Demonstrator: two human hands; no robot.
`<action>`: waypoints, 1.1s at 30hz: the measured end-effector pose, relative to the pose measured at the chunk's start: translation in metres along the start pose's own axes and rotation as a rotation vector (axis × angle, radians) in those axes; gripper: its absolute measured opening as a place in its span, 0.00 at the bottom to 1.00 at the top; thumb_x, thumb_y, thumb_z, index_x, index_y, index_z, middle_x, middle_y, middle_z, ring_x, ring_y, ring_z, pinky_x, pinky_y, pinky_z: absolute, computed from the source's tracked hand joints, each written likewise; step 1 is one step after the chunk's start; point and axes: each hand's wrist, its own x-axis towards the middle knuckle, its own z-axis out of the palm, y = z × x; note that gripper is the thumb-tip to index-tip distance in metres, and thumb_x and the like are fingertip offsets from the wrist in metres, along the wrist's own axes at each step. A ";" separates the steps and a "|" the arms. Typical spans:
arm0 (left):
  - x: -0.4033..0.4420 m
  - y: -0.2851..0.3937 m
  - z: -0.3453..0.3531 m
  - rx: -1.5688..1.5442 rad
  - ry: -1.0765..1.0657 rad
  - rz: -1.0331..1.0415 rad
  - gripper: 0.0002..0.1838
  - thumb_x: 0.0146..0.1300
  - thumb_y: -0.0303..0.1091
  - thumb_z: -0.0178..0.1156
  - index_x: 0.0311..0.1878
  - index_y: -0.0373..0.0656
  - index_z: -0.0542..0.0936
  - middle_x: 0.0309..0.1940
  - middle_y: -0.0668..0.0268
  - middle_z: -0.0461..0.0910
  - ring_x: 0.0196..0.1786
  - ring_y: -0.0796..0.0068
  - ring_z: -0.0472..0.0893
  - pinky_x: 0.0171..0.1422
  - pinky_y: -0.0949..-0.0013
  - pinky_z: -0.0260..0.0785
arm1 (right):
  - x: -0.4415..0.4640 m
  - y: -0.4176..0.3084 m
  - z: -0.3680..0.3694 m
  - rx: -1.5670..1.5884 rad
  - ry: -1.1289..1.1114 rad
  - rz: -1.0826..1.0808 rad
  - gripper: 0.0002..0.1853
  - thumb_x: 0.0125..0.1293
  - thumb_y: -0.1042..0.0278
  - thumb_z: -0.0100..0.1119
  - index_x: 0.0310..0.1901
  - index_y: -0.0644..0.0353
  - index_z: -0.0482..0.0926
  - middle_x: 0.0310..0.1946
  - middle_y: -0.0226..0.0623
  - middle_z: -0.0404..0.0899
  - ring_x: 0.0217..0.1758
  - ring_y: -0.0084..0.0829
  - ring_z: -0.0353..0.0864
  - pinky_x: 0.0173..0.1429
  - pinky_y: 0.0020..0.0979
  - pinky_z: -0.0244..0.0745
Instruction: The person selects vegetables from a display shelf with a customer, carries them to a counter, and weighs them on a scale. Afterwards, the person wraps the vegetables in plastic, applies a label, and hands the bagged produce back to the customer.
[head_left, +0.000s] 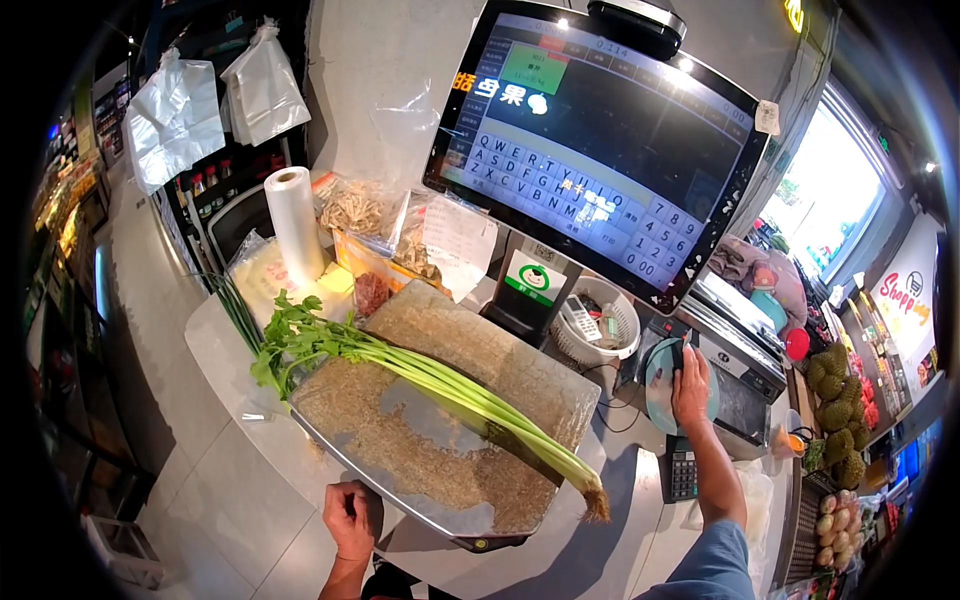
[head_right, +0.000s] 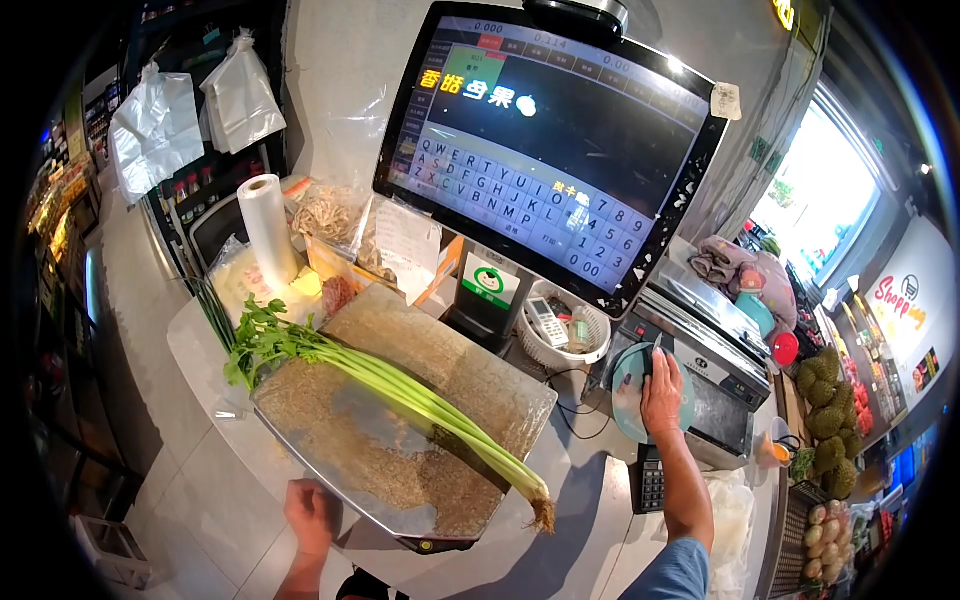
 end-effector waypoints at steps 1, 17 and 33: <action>0.000 -0.001 0.000 0.009 -0.001 0.002 0.05 0.70 0.27 0.56 0.37 0.36 0.75 0.34 0.60 0.76 0.34 0.67 0.77 0.41 0.68 0.70 | 0.000 0.000 0.001 -0.009 0.003 -0.004 0.31 0.67 0.77 0.52 0.73 0.63 0.62 0.68 0.49 0.69 0.72 0.55 0.64 0.75 0.50 0.59; 0.005 0.013 -0.003 0.051 -0.033 -0.037 0.04 0.69 0.27 0.56 0.38 0.36 0.75 0.33 0.57 0.75 0.35 0.62 0.76 0.43 0.65 0.70 | 0.001 0.000 -0.001 -0.109 0.039 -0.041 0.29 0.69 0.75 0.52 0.71 0.66 0.64 0.67 0.52 0.70 0.73 0.56 0.63 0.77 0.51 0.55; 0.001 -0.005 -0.003 0.052 -0.036 -0.025 0.03 0.72 0.25 0.53 0.41 0.38 0.76 0.32 0.69 0.72 0.33 0.80 0.68 0.39 0.74 0.66 | -0.080 -0.024 -0.062 0.184 0.116 0.095 0.32 0.73 0.70 0.57 0.74 0.68 0.59 0.67 0.50 0.75 0.70 0.46 0.72 0.75 0.41 0.60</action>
